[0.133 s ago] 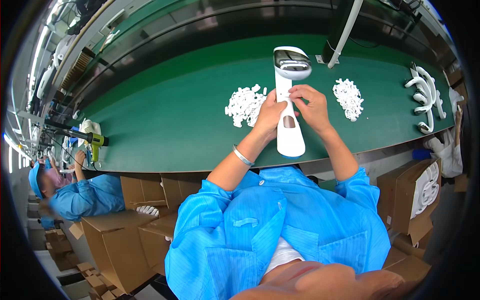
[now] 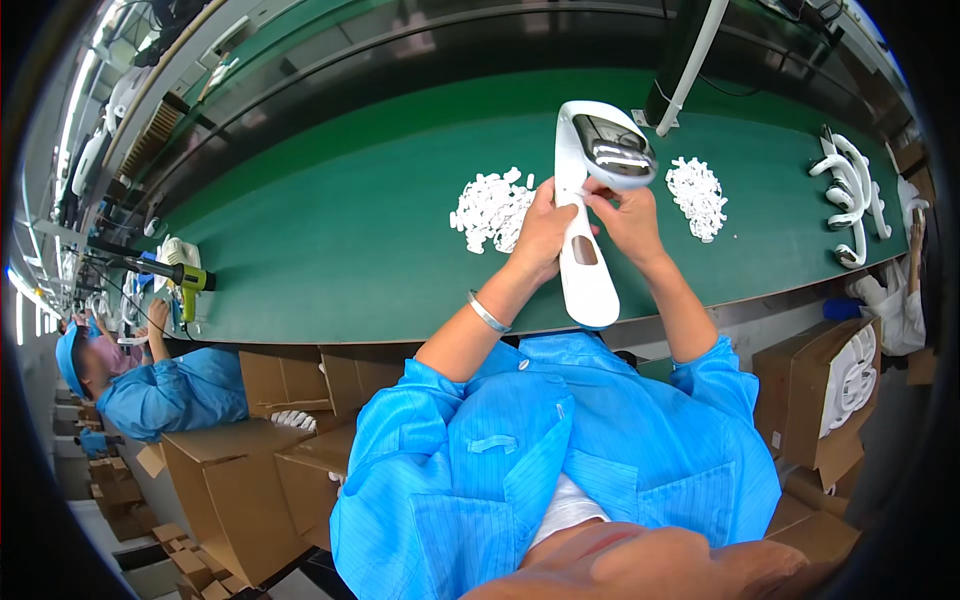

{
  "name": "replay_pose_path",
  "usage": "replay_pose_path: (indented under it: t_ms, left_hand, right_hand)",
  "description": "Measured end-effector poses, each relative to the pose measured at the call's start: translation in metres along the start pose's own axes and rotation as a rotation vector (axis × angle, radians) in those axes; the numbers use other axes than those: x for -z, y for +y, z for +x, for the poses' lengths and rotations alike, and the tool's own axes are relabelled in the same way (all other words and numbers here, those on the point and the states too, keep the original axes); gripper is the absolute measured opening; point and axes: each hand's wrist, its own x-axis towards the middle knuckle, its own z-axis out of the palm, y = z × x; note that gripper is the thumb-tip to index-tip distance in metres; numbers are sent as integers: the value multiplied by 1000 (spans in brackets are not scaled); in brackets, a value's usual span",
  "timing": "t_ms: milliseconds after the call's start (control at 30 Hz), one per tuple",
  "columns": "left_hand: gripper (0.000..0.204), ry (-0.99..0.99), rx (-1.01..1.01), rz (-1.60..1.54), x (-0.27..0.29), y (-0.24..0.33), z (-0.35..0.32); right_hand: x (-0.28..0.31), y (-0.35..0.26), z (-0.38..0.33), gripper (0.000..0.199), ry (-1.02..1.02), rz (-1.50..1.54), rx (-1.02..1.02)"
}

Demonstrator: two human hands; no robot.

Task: Assembling small white plastic components onto U-shaped white neck massager devices on a factory production line.

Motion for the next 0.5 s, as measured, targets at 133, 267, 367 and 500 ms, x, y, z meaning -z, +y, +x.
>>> replay_pose_path:
  t_ms: [133,267,367,500]
  left_hand:
    - [43,26,17,71,1,-5,1]
    - [43,52,-8,80,4,-3,3]
    - [43,87,-11,86,4,-2,2]
    - [41,76,-35,75,6,-11,5]
  right_hand:
    - [9,4,1,16,-13,22,3]
    - [18,-4,3,22,-156,112,-230]
    - [21,-10,3,20,-102,322,-299]
    - [18,-12,1,17,-12,370,-357]
